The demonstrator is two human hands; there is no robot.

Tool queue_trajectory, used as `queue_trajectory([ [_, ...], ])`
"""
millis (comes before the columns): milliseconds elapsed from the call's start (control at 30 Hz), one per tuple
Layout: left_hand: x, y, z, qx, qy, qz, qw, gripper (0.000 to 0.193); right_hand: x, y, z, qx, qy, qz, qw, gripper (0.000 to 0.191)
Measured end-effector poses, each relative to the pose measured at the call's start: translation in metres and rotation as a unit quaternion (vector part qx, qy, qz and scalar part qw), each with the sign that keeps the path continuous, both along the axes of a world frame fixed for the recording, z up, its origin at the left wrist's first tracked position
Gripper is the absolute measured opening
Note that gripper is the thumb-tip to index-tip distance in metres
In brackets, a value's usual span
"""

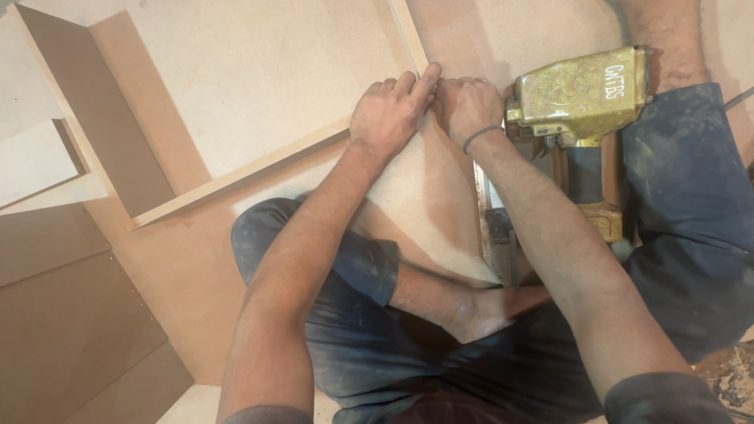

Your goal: The person sits on the floor and uses a pneumatic nail gun to attach thin wooden strips to the edges of a wooden cabinet frame. They repeatedly position the strips and fire nails to secure them.

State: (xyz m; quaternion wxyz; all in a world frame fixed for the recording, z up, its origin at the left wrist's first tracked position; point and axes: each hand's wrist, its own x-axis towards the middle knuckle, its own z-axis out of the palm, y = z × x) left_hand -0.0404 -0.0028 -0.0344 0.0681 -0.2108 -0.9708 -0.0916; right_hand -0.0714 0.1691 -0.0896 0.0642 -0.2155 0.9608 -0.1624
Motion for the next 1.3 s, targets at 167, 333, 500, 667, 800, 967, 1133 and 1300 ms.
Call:
queue_trajectory([
  [167,0.001,0.000,-0.003,-0.003,-0.007,0.004,1.000,0.053,0.001,0.000,0.001,-0.008,0.016,0.004,1.000,0.017],
  [333,0.002,-0.001,-0.007,0.018,0.007,-0.005,1.000,0.047,0.006,0.002,0.022,-0.047,-0.023,-0.011,0.999,0.012],
  [500,-0.001,-0.003,-0.009,0.013,0.032,-0.005,0.999,0.040,0.049,0.059,0.076,-0.297,0.093,-0.062,0.948,0.053],
  [667,0.002,-0.005,-0.012,0.024,0.036,-0.009,0.999,0.041,0.107,0.164,0.094,-0.266,0.036,-0.274,0.923,0.075],
  [800,0.004,-0.004,-0.010,0.025,0.038,-0.007,0.999,0.040,0.101,0.195,0.061,-0.289,-0.112,-0.333,0.890,0.080],
  [967,0.007,0.001,-0.004,0.018,0.037,-0.007,0.999,0.040,0.098,0.198,0.034,-0.258,-0.097,-0.333,0.902,0.077],
  [1133,0.008,0.003,-0.005,0.015,0.031,-0.001,0.999,0.040,0.083,0.197,0.018,-0.421,-0.331,-0.353,0.767,0.053],
  [1300,0.016,0.001,-0.008,-0.003,0.020,-0.007,1.000,0.041,0.050,0.183,-0.001,-0.443,-0.459,-0.354,0.683,0.047],
])
